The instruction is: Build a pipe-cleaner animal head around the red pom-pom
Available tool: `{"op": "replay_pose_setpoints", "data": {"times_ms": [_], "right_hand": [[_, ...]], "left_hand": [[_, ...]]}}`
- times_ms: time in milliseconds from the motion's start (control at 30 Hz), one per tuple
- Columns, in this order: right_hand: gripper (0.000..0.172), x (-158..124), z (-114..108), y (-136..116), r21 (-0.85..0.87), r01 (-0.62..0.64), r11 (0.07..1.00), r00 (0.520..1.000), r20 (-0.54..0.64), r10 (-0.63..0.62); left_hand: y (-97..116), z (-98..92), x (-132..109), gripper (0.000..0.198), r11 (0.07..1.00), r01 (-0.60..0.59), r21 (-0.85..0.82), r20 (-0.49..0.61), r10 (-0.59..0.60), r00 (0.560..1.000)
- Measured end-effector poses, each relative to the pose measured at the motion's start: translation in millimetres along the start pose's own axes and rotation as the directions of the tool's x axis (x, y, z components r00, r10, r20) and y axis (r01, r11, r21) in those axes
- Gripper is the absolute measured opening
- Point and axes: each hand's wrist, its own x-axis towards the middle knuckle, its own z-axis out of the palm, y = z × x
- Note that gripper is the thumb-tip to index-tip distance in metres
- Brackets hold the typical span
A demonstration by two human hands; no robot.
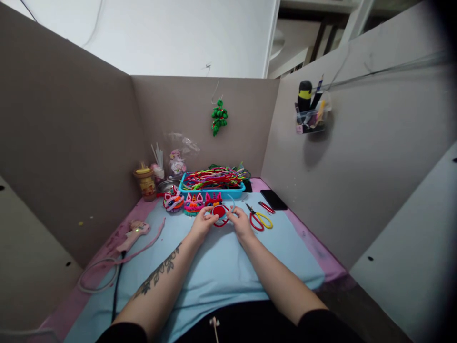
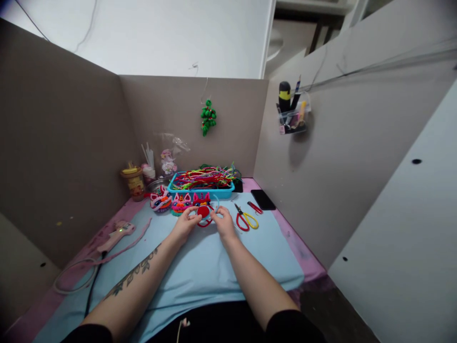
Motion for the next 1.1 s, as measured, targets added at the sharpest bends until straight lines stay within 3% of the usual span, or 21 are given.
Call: {"op": "replay_pose_setpoints", "data": {"times_ms": [400,667,900,1100], "right_hand": [[0.041,-1,3,-5,0.084,-0.074,0.994,0.993,0.094,0.066],[0.047,1,1,-4,0.139,-0.087,0.986,0.994,0.073,0.078],[0.046,-1,5,-4,0.134,-0.068,0.989,0.995,0.083,0.058],[0.042,-4,8,-6,0.12,-0.053,0.991,0.993,0.112,0.039]], "left_hand": [[-2,-1.7,2,0.064,1.0,-0.004,0.028,0.04,0.003,0.999],[-4,0.8,3,0.055,0.972,-0.188,0.138,-0.134,0.206,0.969],[-5,12.1,-5,0.056,0.971,-0.187,0.147,-0.02,0.192,0.981],[-1,7.9,-3,0.063,0.968,-0.216,0.129,-0.048,0.224,0.973]]}}
